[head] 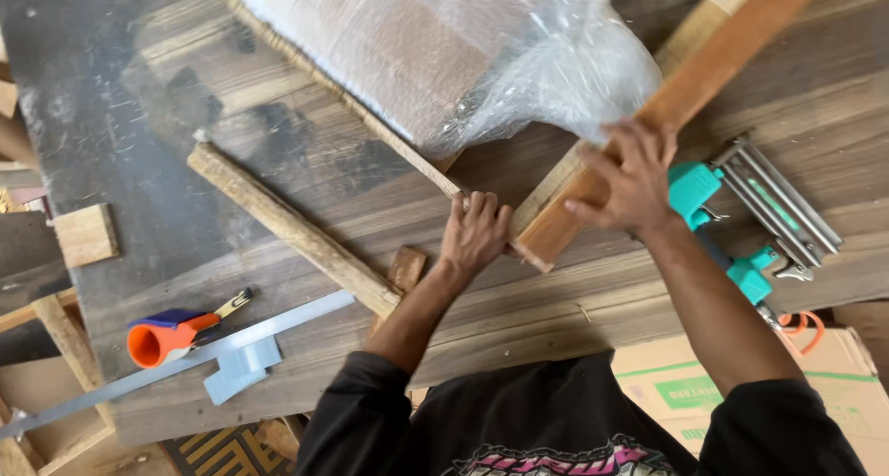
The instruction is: The person builds a wooden frame around a wrapped object, measuring and cutting wooden strips, positioning them against the object, and securing them using a pneumatic nail gun.
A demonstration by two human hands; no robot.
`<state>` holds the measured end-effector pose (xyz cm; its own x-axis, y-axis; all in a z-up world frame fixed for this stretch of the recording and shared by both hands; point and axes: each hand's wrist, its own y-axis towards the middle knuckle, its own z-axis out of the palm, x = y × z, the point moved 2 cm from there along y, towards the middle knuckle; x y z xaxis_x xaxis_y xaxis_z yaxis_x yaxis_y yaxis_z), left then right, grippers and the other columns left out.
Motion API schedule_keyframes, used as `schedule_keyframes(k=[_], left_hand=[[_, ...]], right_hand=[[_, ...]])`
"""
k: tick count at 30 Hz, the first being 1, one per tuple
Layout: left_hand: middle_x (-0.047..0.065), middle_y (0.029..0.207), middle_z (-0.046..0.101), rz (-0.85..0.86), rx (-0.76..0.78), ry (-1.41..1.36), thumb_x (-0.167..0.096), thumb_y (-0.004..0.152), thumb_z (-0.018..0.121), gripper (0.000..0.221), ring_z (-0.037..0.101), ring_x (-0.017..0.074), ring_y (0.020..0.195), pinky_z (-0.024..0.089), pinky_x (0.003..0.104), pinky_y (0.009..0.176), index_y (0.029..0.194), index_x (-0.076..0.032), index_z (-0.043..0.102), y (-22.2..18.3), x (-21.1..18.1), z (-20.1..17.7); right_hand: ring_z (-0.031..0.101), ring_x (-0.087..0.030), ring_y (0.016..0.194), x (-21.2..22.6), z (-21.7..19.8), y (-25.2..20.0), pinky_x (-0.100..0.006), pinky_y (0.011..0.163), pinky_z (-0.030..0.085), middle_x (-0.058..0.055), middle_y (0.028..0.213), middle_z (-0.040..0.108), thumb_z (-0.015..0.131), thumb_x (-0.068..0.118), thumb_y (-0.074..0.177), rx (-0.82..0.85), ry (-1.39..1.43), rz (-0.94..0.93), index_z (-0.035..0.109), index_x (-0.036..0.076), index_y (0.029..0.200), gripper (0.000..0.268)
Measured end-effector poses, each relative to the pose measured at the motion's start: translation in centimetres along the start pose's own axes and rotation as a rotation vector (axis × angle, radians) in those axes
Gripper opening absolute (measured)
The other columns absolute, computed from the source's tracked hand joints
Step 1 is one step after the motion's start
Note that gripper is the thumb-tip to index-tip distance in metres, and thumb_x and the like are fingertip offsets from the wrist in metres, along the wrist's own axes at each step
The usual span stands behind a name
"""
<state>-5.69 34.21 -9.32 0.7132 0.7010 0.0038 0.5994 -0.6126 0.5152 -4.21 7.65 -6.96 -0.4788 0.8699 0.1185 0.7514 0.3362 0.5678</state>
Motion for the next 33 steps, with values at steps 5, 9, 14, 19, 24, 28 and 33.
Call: schedule_keyframes(k=[5, 9, 14, 19, 24, 28, 33], left_hand=[[0.018, 0.08, 0.054, -0.18, -0.068, 0.054, -0.017, 0.084, 0.054, 0.011, 0.054, 0.0355, 0.08, 0.044, 0.054, 0.086, 0.076, -0.011, 0.054, 5.8, -6.9, 5.1], [0.014, 0.078, 0.062, -0.189, -0.031, -0.023, -0.02, 0.082, 0.054, 0.014, 0.063, 0.0327, 0.077, 0.045, 0.052, 0.085, 0.078, -0.012, 0.064, 10.0, -8.6, 11.1], [0.007, 0.07, 0.062, -0.085, 0.041, -0.062, -0.033, 0.076, 0.059, 0.016, 0.067, 0.0293, 0.066, 0.049, 0.045, 0.068, 0.074, -0.017, 0.062, 13.9, -8.2, 7.5], [0.005, 0.066, 0.064, -0.106, 0.074, -0.037, -0.036, 0.08, 0.057, 0.02, 0.069, 0.0297, 0.062, 0.05, 0.045, 0.062, 0.073, -0.018, 0.061, 15.5, -8.2, 9.8], [0.004, 0.054, 0.061, -0.091, 0.105, 0.031, -0.041, 0.079, 0.06, 0.022, 0.067, 0.0288, 0.053, 0.048, 0.046, 0.055, 0.068, -0.023, 0.058, 15.9, -8.5, 10.6], [0.01, 0.067, 0.072, -0.133, 0.291, -0.084, -0.079, 0.07, 0.063, 0.065, 0.075, 0.0312, 0.069, 0.054, 0.045, 0.068, 0.076, -0.014, 0.069, 16.1, -7.6, 12.3], [0.01, 0.068, 0.072, -0.135, 0.362, -0.084, -0.085, 0.066, 0.061, 0.073, 0.075, 0.0325, 0.071, 0.054, 0.047, 0.068, 0.078, -0.013, 0.068, 15.8, -7.5, 13.0]], right_hand=[[0.051, -0.057, 0.121, -6.1, -1.5, -2.5, -0.061, 0.1, 0.043, -0.036, 0.14, 0.043, 0.082, 0.056, 0.085, -0.081, 0.281, 0.608, 0.034, -0.006, 0.147, 0.1], [0.06, -0.063, 0.109, -10.6, 1.5, -4.8, -0.063, 0.086, 0.055, -0.04, 0.124, 0.055, 0.082, 0.036, 0.097, -0.072, 0.574, 0.981, 0.047, -0.011, 0.139, 0.072], [0.066, -0.05, 0.109, -11.0, -1.1, -1.4, -0.056, 0.082, 0.055, -0.029, 0.116, 0.065, 0.072, 0.048, 0.1, 0.057, 0.617, 1.067, 0.054, -0.001, 0.126, 0.058], [0.068, -0.047, 0.105, -13.3, -1.0, -0.7, -0.054, 0.076, 0.054, -0.025, 0.11, 0.065, 0.068, 0.051, 0.103, 0.089, 0.639, 1.0, 0.055, 0.002, 0.121, 0.054], [0.064, -0.051, 0.104, -12.8, -2.1, -0.7, -0.058, 0.076, 0.049, -0.026, 0.103, 0.059, 0.063, 0.05, 0.104, 0.151, 0.581, 1.006, 0.052, 0.001, 0.118, 0.052], [0.061, -0.057, 0.103, -13.4, -0.6, -1.6, -0.06, 0.076, 0.048, -0.031, 0.101, 0.057, 0.062, 0.05, 0.105, 0.119, 0.563, 0.982, 0.051, -0.001, 0.115, 0.053], [0.059, -0.059, 0.099, -12.1, -0.4, -1.0, -0.063, 0.071, 0.042, -0.033, 0.098, 0.056, 0.064, 0.043, 0.104, 0.075, 0.536, 1.0, 0.053, -0.003, 0.111, 0.047]])
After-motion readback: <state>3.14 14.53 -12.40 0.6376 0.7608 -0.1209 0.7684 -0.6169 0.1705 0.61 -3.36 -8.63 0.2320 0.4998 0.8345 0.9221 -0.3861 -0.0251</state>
